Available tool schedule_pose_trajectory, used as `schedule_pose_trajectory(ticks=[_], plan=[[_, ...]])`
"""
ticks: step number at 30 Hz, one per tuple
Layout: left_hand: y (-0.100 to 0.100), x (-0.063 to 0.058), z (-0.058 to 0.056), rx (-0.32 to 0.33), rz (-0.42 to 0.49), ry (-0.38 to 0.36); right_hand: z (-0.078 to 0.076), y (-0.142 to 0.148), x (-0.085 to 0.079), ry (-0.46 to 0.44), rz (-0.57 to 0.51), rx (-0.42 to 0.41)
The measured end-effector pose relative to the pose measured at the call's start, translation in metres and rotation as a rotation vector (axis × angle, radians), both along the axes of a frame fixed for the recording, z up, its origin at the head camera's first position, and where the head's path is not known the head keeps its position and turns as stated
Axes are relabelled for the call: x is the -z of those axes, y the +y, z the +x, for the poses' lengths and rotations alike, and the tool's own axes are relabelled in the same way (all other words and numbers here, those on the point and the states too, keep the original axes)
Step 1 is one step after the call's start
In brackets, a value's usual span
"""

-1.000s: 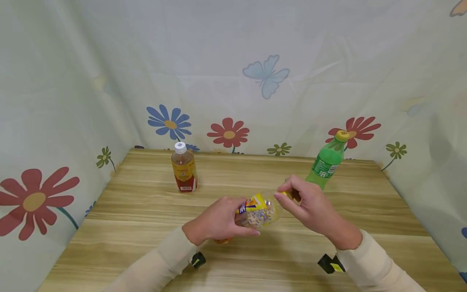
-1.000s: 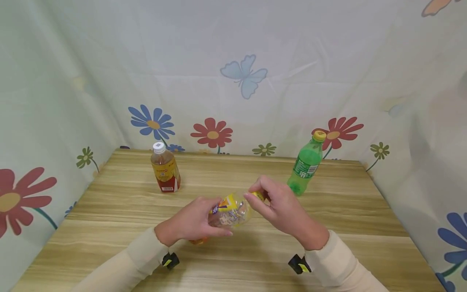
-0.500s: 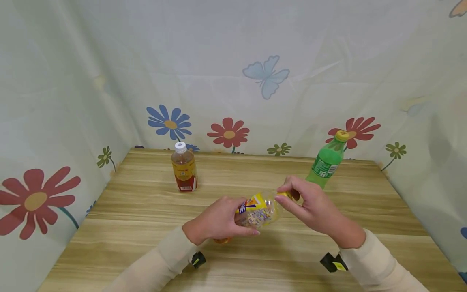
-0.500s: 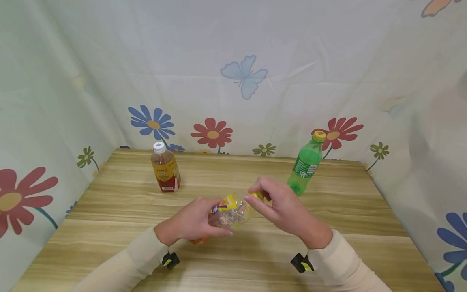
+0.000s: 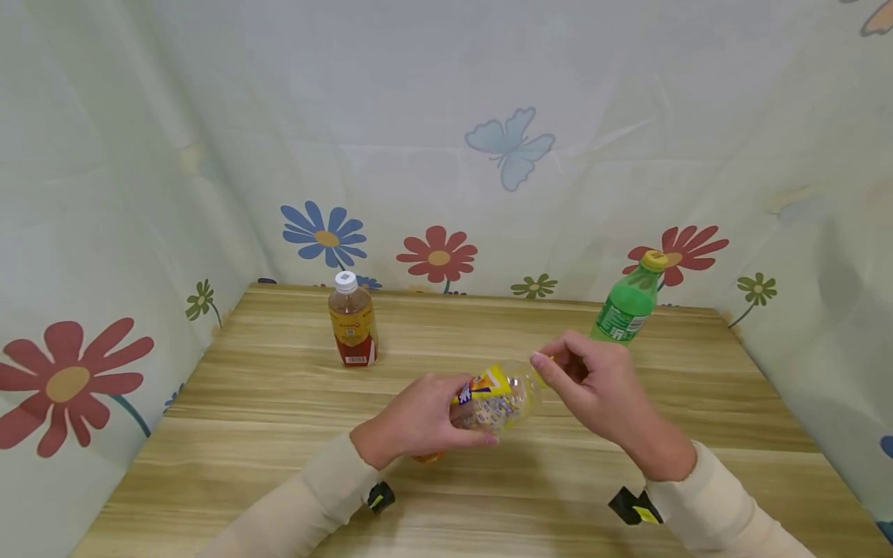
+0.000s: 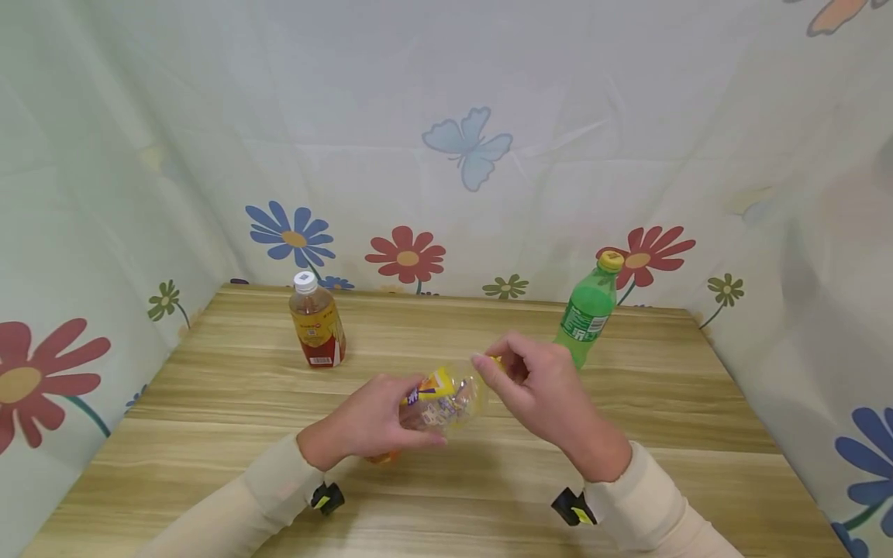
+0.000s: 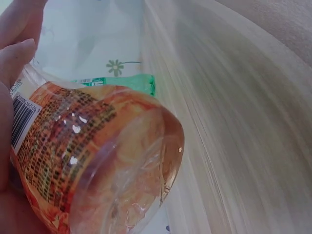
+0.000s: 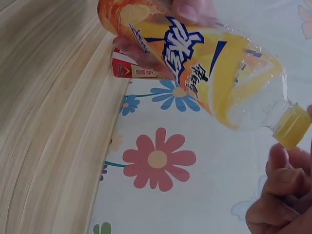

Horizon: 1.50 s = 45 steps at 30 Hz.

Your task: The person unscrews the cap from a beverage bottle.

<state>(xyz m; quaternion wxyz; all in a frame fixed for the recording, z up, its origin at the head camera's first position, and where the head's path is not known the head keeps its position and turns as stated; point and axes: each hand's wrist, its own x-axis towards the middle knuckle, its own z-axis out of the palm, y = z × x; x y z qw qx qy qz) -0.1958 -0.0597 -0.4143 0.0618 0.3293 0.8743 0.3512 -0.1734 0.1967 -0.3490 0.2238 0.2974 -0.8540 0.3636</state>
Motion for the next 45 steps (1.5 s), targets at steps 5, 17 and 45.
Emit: schedule_pose_trajectory(ticks=[5, 17, 45], plan=[[0.0, -0.002, 0.001, -0.024, -0.016, 0.01, 0.002, -0.004, -0.003, -0.019, -0.042, 0.139], [0.0, -0.002, 0.002, -0.043, -0.016, 0.015, 0.008, -0.01, -0.009, -0.132, 0.011, 0.213], [-0.006, -0.002, 0.0, -0.042, -0.031, 0.004, 0.005, 0.006, -0.029, -0.476, 0.022, -0.029]])
